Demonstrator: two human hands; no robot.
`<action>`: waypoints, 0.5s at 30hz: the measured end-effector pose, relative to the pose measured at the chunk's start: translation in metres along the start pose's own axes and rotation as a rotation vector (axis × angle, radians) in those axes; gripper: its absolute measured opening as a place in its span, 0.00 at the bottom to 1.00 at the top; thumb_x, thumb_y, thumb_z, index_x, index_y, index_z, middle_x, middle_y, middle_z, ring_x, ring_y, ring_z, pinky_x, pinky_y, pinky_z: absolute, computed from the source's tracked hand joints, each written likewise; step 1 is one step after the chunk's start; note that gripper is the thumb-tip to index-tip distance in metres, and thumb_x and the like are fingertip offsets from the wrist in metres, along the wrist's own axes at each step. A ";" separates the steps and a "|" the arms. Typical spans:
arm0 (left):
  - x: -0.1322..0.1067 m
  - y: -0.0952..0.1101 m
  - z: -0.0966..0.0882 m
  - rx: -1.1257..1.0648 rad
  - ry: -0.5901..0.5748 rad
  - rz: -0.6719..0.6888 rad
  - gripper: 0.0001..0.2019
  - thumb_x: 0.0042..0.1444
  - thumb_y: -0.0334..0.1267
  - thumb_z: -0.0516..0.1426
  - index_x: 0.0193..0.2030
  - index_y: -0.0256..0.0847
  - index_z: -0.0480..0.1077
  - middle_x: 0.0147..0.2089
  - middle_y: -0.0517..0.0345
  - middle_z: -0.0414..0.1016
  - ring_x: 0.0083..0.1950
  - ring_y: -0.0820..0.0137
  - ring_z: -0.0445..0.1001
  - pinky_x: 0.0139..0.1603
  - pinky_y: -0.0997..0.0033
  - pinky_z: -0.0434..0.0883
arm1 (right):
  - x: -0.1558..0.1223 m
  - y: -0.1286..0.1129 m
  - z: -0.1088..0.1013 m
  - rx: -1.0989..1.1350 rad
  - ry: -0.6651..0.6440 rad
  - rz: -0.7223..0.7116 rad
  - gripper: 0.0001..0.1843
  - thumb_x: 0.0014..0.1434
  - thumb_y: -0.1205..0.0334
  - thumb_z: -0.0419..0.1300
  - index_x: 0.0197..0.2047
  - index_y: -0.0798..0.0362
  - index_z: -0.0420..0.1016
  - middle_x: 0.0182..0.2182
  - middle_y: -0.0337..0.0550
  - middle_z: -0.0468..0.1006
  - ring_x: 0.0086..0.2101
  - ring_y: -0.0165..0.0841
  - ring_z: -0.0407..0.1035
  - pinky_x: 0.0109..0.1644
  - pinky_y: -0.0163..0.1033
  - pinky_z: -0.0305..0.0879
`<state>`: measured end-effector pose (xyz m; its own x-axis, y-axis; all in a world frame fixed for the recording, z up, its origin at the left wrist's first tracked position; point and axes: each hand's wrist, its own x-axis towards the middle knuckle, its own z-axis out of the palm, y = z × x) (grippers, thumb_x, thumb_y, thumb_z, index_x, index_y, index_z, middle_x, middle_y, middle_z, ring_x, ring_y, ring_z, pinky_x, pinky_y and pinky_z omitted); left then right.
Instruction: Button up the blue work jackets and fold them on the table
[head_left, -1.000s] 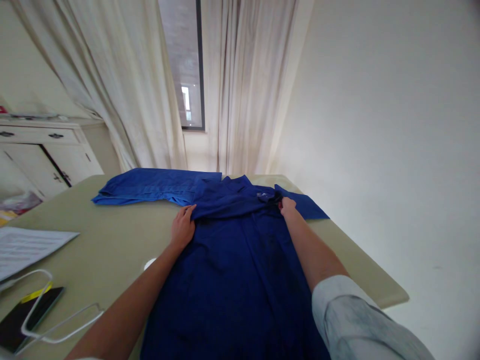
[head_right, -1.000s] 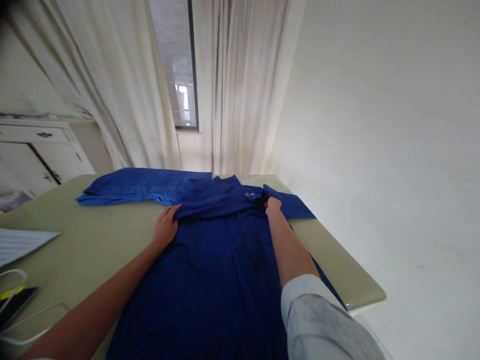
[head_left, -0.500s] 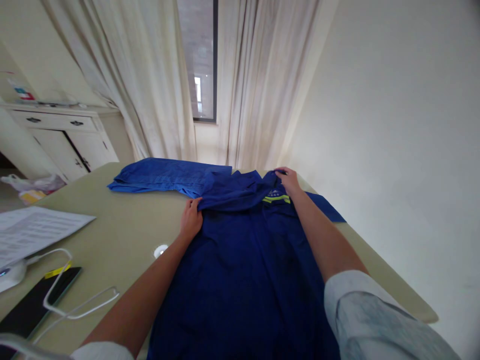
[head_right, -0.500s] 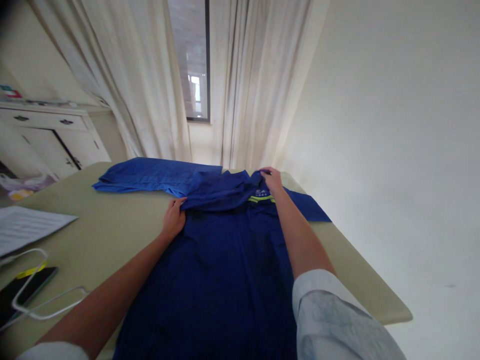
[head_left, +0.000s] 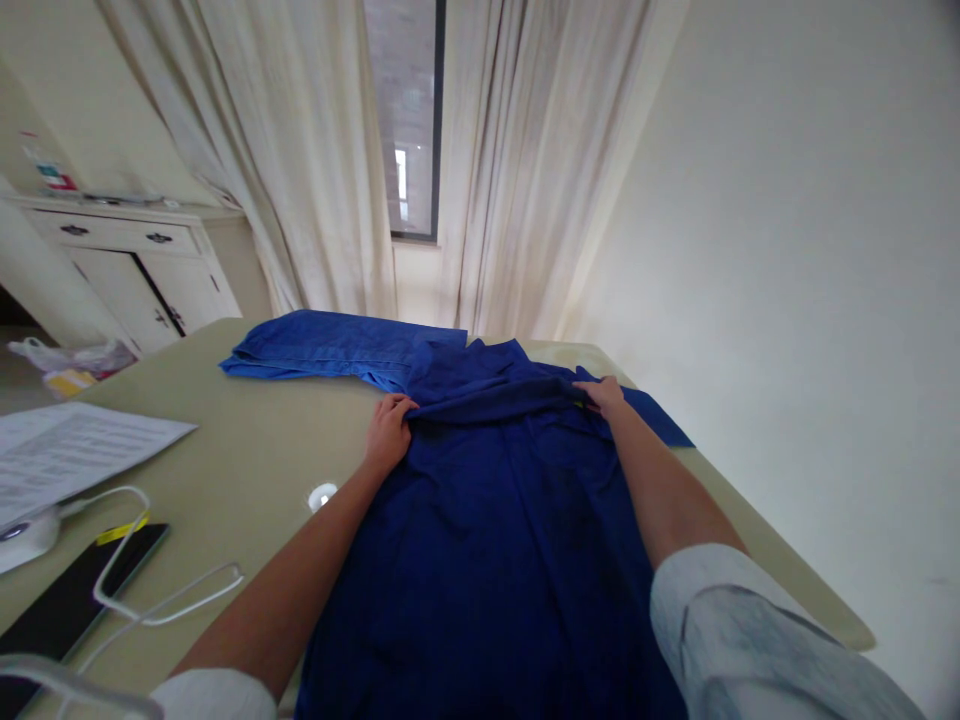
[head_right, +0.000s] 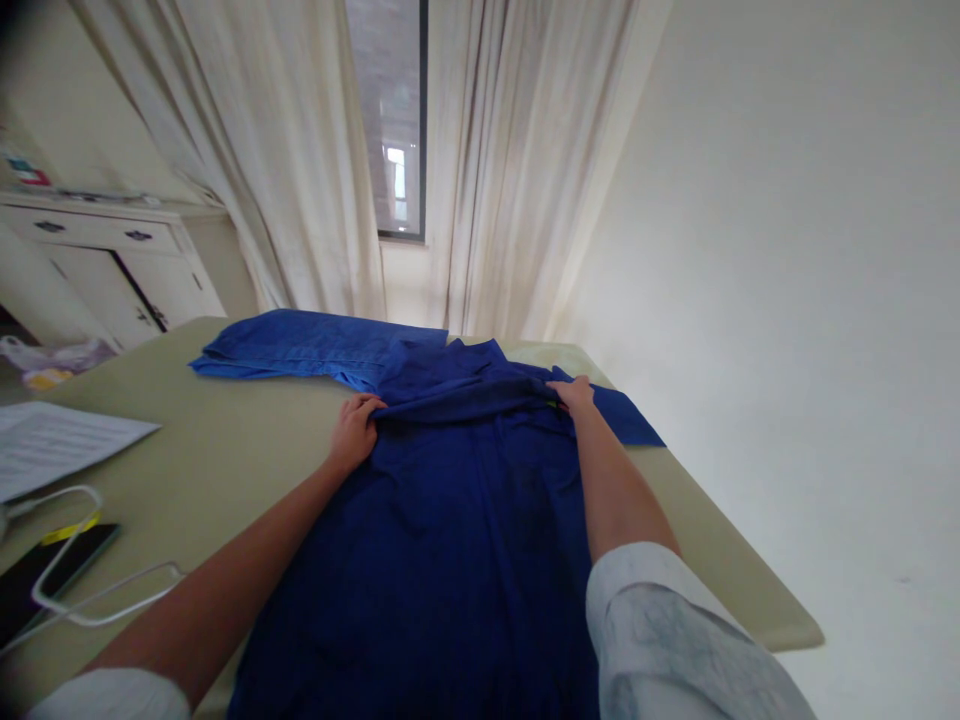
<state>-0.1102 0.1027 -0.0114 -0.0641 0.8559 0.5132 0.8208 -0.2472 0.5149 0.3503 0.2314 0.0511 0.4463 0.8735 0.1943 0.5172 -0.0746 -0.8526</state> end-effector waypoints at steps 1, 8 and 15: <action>0.000 -0.001 0.000 -0.001 0.004 -0.003 0.21 0.55 0.22 0.50 0.46 0.44 0.78 0.57 0.49 0.74 0.62 0.54 0.71 0.66 0.50 0.71 | 0.002 -0.007 0.006 0.017 0.013 0.006 0.33 0.49 0.62 0.72 0.58 0.59 0.72 0.46 0.59 0.79 0.46 0.50 0.76 0.49 0.56 0.78; -0.001 -0.010 0.002 -0.076 0.105 -0.138 0.16 0.58 0.27 0.53 0.52 0.42 0.72 0.55 0.45 0.71 0.56 0.56 0.75 0.64 0.51 0.73 | 0.047 -0.072 0.002 0.479 0.041 -0.166 0.43 0.52 0.68 0.66 0.70 0.44 0.60 0.49 0.40 0.79 0.44 0.33 0.78 0.47 0.40 0.78; 0.001 -0.001 0.004 -0.062 0.058 -0.159 0.24 0.55 0.27 0.55 0.60 0.35 0.68 0.57 0.40 0.69 0.57 0.53 0.75 0.65 0.49 0.72 | 0.011 -0.006 -0.032 0.309 0.034 0.124 0.36 0.36 0.75 0.74 0.51 0.60 0.75 0.39 0.53 0.80 0.40 0.47 0.77 0.38 0.48 0.78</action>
